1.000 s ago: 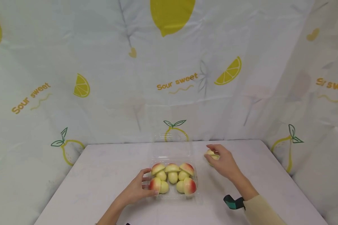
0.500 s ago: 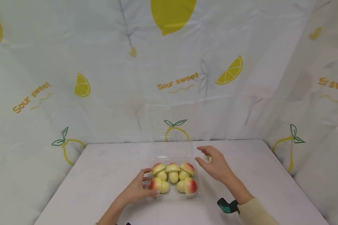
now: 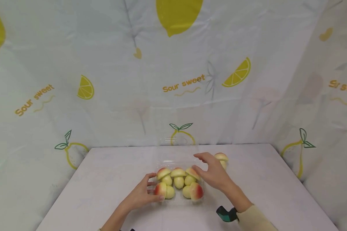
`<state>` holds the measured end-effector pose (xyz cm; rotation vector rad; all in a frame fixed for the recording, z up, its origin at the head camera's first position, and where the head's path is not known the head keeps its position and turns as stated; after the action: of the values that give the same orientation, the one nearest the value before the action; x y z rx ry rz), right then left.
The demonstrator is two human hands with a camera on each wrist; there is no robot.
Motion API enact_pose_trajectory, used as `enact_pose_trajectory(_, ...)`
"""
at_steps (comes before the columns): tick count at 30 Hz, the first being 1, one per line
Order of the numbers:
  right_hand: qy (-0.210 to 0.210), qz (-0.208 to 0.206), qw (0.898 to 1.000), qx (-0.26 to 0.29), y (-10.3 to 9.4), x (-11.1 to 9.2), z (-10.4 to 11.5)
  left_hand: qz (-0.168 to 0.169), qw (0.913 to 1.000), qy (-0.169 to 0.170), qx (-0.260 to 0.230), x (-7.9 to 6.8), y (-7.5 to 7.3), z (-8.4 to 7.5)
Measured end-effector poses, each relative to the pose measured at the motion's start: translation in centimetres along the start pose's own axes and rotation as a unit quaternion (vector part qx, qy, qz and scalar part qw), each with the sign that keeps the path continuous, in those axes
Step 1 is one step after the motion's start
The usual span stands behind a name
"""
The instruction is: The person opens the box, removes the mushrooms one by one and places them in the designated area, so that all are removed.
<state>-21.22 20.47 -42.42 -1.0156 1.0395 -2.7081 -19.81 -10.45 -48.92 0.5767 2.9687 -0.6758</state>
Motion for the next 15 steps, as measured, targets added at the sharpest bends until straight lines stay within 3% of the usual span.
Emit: enact_pose_trajectory(15,0.012,0.051,0.998,0.018,2.6,0.8,0.3,-0.003,0.9999,0.002,0.010,0.0,0.0,0.1)
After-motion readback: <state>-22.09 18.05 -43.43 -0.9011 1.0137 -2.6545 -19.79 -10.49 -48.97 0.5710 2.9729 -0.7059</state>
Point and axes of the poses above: each hand's wrist, its own x-axis towards the middle knuckle, its own y-axis out of the palm, z = x × y, the point moved 1 cm from there along x, towards the middle knuckle, and after that the axes turned 4 degrees about -y, right-handed, at the moved point
